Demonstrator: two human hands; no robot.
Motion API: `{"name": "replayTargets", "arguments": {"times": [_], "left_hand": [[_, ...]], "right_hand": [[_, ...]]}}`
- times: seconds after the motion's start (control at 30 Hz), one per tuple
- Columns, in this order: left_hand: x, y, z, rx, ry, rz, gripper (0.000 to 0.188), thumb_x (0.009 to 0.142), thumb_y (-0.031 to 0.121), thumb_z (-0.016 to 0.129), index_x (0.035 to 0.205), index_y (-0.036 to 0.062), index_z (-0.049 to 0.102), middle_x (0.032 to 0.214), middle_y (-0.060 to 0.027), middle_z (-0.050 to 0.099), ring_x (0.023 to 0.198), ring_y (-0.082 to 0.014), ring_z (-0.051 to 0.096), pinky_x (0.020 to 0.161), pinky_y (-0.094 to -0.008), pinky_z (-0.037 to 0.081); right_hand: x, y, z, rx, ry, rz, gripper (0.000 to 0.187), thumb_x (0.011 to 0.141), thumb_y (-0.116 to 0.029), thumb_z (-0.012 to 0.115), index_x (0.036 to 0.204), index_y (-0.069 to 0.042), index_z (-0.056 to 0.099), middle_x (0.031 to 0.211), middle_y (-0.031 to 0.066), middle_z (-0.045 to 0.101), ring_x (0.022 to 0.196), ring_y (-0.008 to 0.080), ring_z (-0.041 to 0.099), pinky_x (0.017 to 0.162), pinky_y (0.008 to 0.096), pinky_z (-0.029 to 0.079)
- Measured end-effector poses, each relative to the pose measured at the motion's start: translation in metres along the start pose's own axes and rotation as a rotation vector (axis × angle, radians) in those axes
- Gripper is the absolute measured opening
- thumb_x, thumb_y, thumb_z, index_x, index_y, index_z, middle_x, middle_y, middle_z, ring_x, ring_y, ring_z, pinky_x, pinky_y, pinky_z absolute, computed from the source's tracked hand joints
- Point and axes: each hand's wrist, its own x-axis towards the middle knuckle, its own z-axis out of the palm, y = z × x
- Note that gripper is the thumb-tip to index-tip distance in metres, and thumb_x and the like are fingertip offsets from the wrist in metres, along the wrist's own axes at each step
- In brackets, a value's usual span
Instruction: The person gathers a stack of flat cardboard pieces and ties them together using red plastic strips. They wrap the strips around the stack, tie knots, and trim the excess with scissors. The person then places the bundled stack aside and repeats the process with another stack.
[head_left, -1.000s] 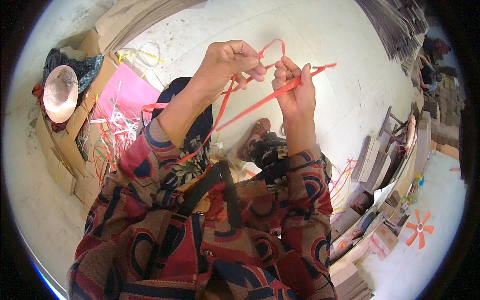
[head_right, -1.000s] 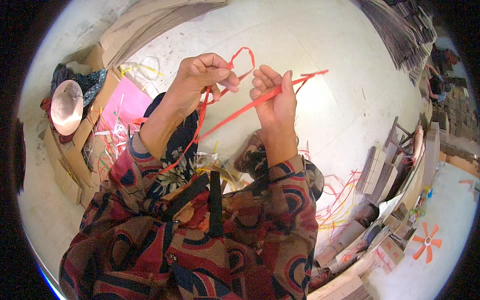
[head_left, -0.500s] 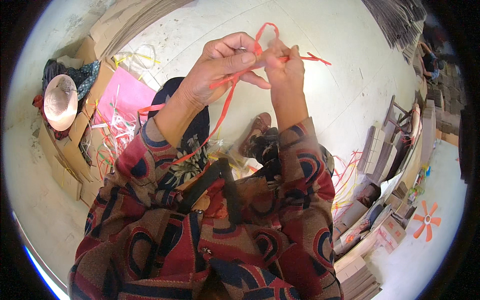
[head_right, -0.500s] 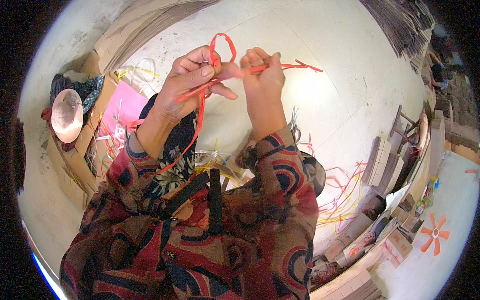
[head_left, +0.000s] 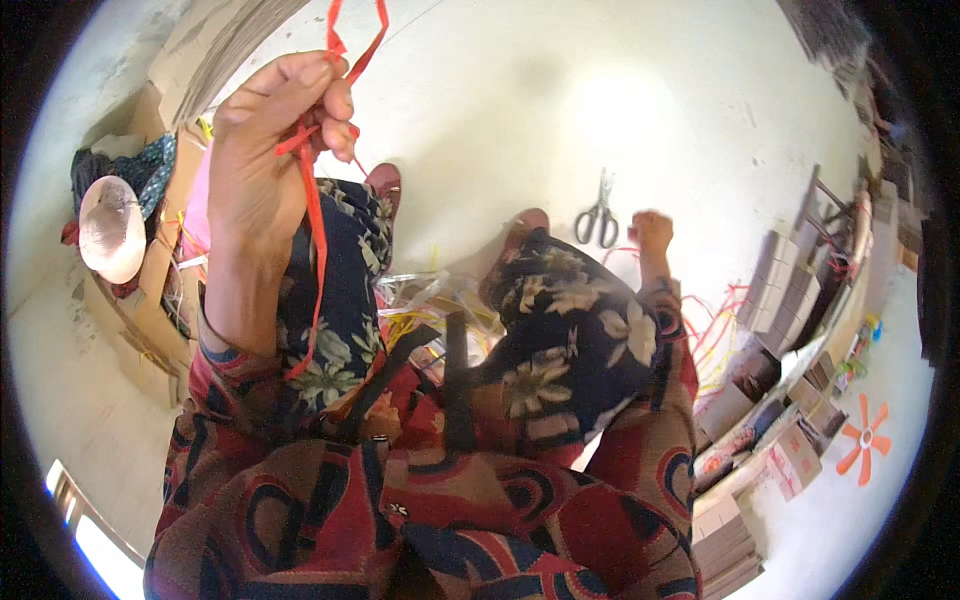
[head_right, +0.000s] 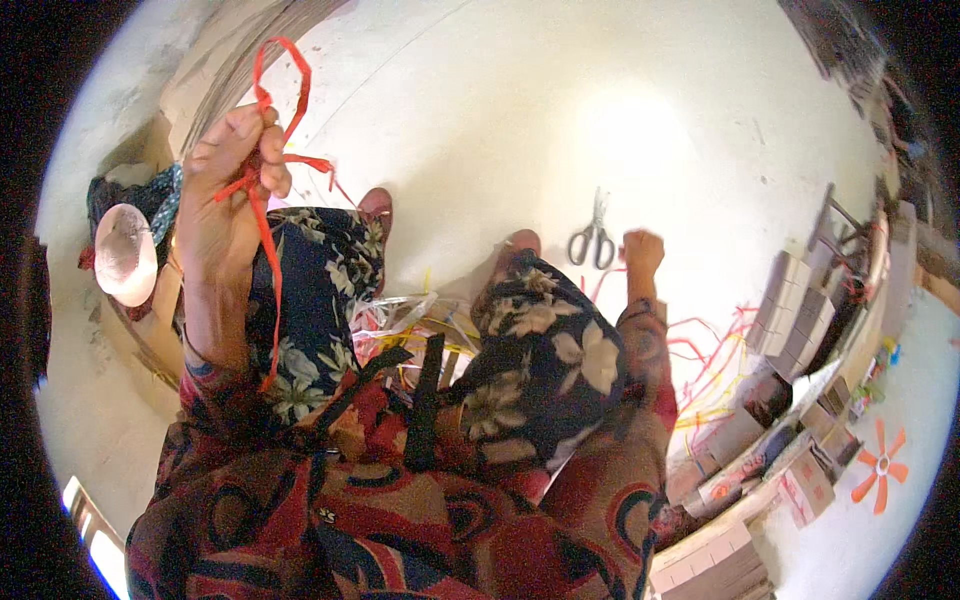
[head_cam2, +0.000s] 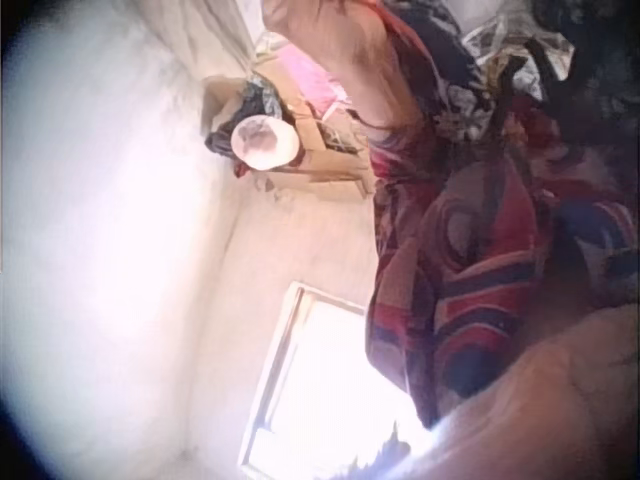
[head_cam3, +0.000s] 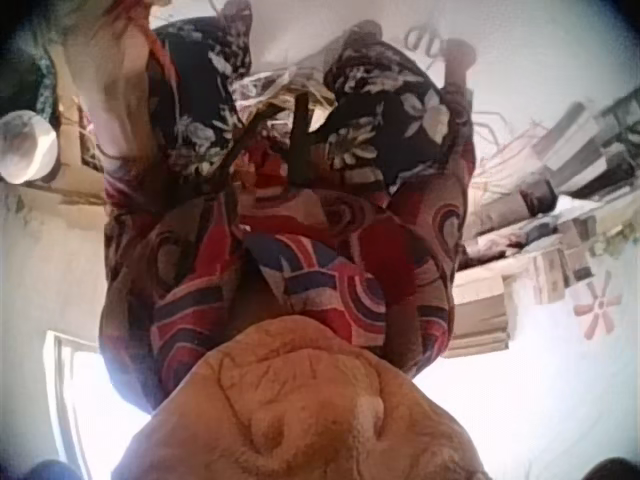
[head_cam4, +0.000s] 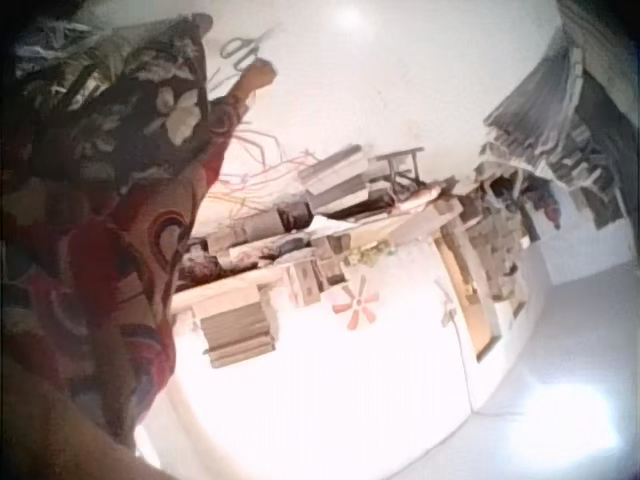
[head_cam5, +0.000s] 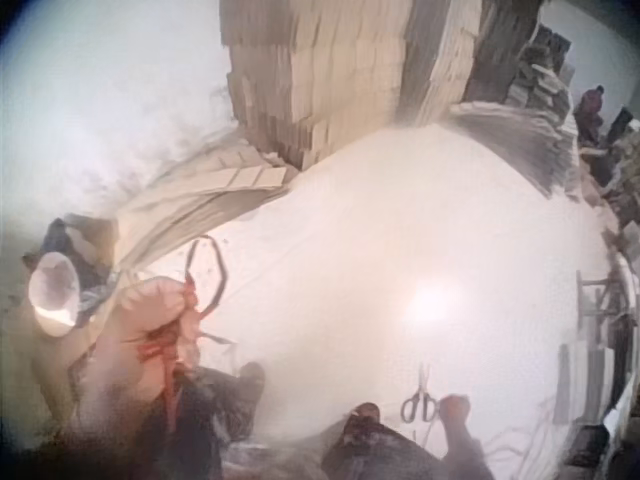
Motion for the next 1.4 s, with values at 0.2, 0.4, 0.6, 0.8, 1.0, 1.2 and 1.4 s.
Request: {"name": "replayTargets", "arguments": {"times": [0.2, 0.4, 0.6, 0.8, 1.0, 1.2, 1.4], "left_hand": [[0.01, 0.003, -0.007, 0.027, 0.078, 0.008, 0.024, 0.09, 0.014, 0.049, 0.1, -0.0072, 0.056, 0.071, -0.0077, 0.055, 0.052, -0.0092, 0.048, 0.048, -0.0206, 0.04], [0.013, -0.002, -0.013, 0.177, 0.166, 0.01, 0.019, 0.089, 0.011, 0.051, 0.096, -0.0059, 0.057, 0.067, -0.0075, 0.054, 0.047, -0.009, 0.044, 0.043, -0.0228, 0.04], [0.02, -0.005, -0.008, 0.168, 0.131, -0.102, 0.024, 0.085, 0.008, 0.052, 0.1, -0.0111, 0.056, 0.068, -0.0097, 0.055, 0.05, -0.0111, 0.046, 0.049, -0.0257, 0.043], [0.016, -0.009, -0.001, 0.251, 0.113, -0.129, 0.026, 0.085, 0.008, 0.051, 0.103, -0.0106, 0.055, 0.074, -0.0121, 0.057, 0.055, -0.0125, 0.05, 0.056, -0.0276, 0.048], [0.017, -0.011, 0.0, 0.268, 0.095, -0.117, 0.026, 0.086, 0.006, 0.052, 0.106, -0.0105, 0.052, 0.077, -0.0124, 0.059, 0.06, -0.0131, 0.056, 0.06, -0.0288, 0.053], [0.014, -0.009, 0.002, 0.348, 0.112, -0.171, 0.021, 0.084, 0.004, 0.054, 0.099, -0.0107, 0.055, 0.074, -0.0149, 0.062, 0.057, -0.0177, 0.061, 0.057, -0.0301, 0.055], [0.021, -0.015, 0.02, 0.339, -0.013, -0.263, 0.015, 0.082, 0.005, 0.055, 0.086, -0.0084, 0.055, 0.064, -0.0132, 0.058, 0.046, -0.0145, 0.054, 0.046, -0.0282, 0.051]], "right_hand": [[-0.039, 0.012, 0.124, -0.009, 0.391, -0.18, 0.016, 0.076, -0.009, 0.053, 0.087, 0.002, 0.058, 0.081, 0.0232, 0.059, 0.077, 0.0398, 0.057, 0.072, 0.0462, 0.045], [-0.043, -0.045, 0.117, -0.138, 0.211, -0.048, 0.019, 0.08, -0.011, 0.056, 0.09, 0.003, 0.048, 0.096, 0.0253, 0.054, 0.091, 0.0406, 0.053, 0.073, 0.0481, 0.044], [-0.045, -0.004, 0.14, 0.019, 0.217, 0.105, 0.021, 0.079, -0.016, 0.058, 0.086, 0.002, 0.052, 0.097, 0.0245, 0.054, 0.089, 0.041, 0.054, 0.072, 0.0475, 0.046], [-0.063, -0.05, 0.102, -0.413, 0.145, 0.168, 0.018, 0.077, -0.016, 0.055, 0.088, -0.003, 0.06, 0.115, 0.017, 0.048, 0.105, 0.035, 0.047, 0.072, 0.0522, 0.046], [-0.037, -0.039, 0.103, -0.229, 0.381, -0.074, 0.027, 0.073, -0.003, 0.057, 0.098, 0.0, 0.049, 0.112, 0.0197, 0.046, 0.105, 0.0381, 0.046, 0.083, 0.0506, 0.042], [-0.038, -0.043, 0.12, -0.113, 0.285, 0.072, 0.024, 0.076, -0.001, 0.055, 0.097, 0.002, 0.045, 0.096, 0.0249, 0.049, 0.091, 0.0399, 0.052, 0.078, 0.0431, 0.045], [-0.053, 0.064, 0.157, -0.416, 0.643, 0.015, 0.053, 0.073, -0.011, 0.052, 0.119, 0.01, 0.038, 0.103, 0.0316, 0.05, 0.087, 0.0437, 0.053, 0.076, 0.0483, 0.045]]}}
